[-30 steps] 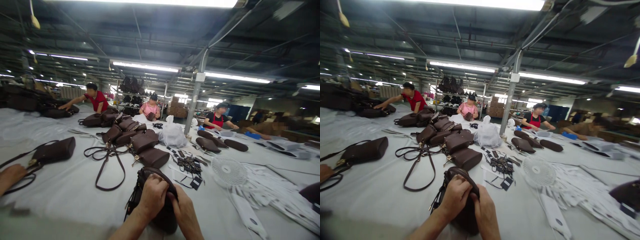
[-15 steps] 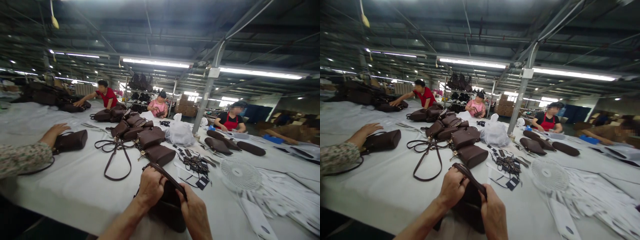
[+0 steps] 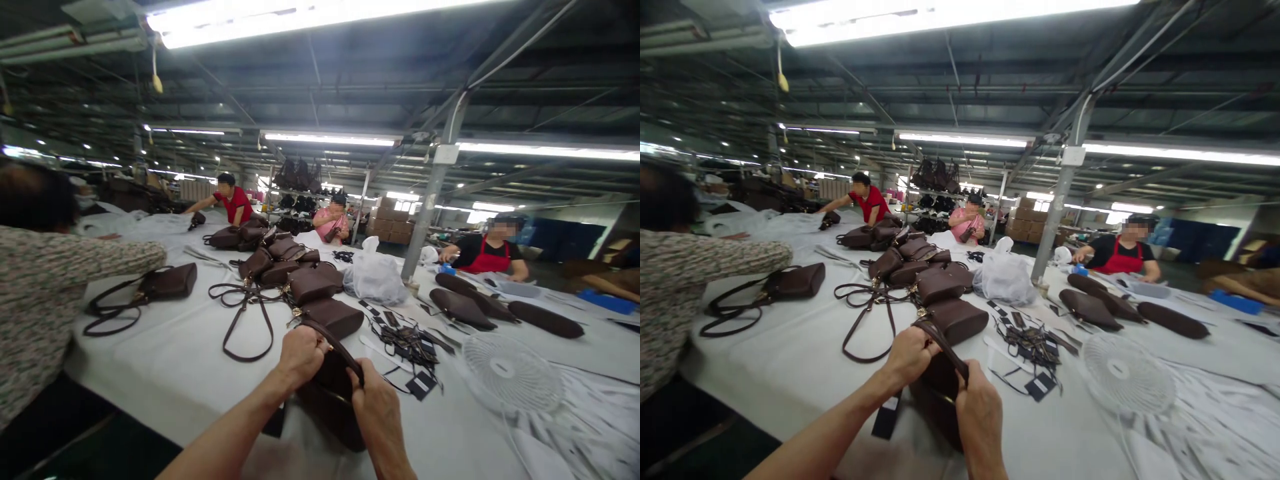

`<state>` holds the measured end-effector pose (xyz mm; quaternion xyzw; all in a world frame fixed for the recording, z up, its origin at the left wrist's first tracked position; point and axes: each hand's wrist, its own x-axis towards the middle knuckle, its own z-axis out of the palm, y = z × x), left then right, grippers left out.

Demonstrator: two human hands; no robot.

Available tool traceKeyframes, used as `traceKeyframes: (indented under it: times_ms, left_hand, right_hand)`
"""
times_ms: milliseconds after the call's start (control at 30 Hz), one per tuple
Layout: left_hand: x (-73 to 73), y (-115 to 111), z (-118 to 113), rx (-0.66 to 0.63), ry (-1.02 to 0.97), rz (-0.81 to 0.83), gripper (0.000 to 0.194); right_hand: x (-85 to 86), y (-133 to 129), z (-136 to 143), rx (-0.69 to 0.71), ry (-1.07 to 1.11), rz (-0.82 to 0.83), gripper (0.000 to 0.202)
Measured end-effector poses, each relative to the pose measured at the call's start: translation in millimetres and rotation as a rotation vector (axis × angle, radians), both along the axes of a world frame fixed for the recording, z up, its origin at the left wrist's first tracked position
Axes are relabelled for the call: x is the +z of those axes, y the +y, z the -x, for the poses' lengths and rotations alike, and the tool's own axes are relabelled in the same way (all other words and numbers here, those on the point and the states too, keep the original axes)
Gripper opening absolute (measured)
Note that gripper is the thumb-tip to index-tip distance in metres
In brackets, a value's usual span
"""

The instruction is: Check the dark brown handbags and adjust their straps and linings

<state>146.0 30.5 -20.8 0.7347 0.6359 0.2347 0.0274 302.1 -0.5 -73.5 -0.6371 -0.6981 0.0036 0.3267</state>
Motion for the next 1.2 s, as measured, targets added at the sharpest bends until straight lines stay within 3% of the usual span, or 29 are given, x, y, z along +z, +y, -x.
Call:
traceKeyframes:
  times_ms: [233,500,567,700,833,967,1100,1200]
  left_hand:
    - [10.6,0,3,0.050,-0.013,-0.104,0.011]
    - [3.4,-12,20,0.032,-0.049,-0.181,0.012]
    - [1.4,-13,22,-0.034,-0.087,-0.196,0.012]
    - [-11.7,-13,32,-0.329,-0.341,-0.182,0.008]
    - [-39.8,-9,45,-0.456,-0.664,-0.026,0.029]
    - [-58.7,1,48,-0.458,-0.794,-0.007,0.033]
    - [-58.8,7,47,-0.520,-0.858,-0.023,0.030]
    - [-58.1,8,46,-0.529,-0.813,-0.056,0.027]
  right_hand:
    - [10.1,0,2,-0.006,-0.048,-0.029,0.018]
    - [9.2,10,-35,0.120,0.004,-0.048,0.017]
    - [10.9,15,-46,0.177,0.027,-0.050,0.018]
    - [6.1,28,-74,0.299,0.043,0.022,0.019]
    - [-5.6,33,-94,0.208,-0.068,0.134,0.019]
    - [-1.2,24,-85,0.259,-0.075,-0.046,0.033]
    - [21.4,18,-52,0.340,-0.073,-0.222,0.054]
    - [38.8,23,-27,0.418,-0.103,-0.199,0.044]
